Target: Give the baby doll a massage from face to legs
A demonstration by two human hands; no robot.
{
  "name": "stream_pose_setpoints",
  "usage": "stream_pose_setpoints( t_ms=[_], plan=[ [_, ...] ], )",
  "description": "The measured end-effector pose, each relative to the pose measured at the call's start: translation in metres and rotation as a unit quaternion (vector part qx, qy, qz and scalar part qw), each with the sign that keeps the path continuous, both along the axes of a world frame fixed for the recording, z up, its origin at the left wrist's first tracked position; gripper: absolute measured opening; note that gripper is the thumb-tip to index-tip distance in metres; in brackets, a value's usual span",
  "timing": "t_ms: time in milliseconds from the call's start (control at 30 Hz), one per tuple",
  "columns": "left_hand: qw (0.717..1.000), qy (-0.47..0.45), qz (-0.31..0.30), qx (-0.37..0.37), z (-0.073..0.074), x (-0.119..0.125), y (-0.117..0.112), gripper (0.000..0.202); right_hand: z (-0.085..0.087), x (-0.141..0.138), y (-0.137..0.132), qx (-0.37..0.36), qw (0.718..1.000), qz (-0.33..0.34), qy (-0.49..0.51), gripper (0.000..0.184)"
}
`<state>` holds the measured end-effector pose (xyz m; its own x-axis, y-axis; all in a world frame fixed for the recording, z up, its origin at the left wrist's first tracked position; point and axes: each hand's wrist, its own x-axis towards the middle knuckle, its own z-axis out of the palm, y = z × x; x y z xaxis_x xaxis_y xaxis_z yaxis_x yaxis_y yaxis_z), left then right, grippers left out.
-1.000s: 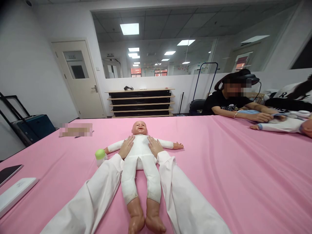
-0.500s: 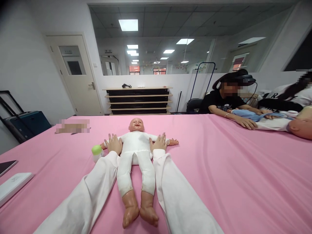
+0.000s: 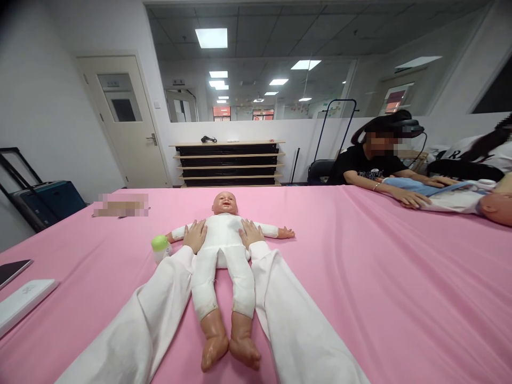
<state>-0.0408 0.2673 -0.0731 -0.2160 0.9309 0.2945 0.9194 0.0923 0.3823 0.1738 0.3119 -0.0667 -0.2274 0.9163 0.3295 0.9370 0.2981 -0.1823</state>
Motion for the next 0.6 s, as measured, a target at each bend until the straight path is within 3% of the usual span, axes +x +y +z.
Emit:
stream_pose_setpoints(
  t_ms=[267, 600],
  plan=[
    [0.996, 0.008, 0.089, 0.012, 0.001, -0.004, -0.010, 0.048, 0.001, 0.010, -0.016, 0.042, 0.998, -0.046, 0.021, 0.040],
    [0.970, -0.028, 0.228, 0.079, -0.001, -0.015, -0.018, 0.065, 0.001, 0.019, -0.024, 0.120, 0.991, 0.004, 0.062, 0.046]
  ],
)
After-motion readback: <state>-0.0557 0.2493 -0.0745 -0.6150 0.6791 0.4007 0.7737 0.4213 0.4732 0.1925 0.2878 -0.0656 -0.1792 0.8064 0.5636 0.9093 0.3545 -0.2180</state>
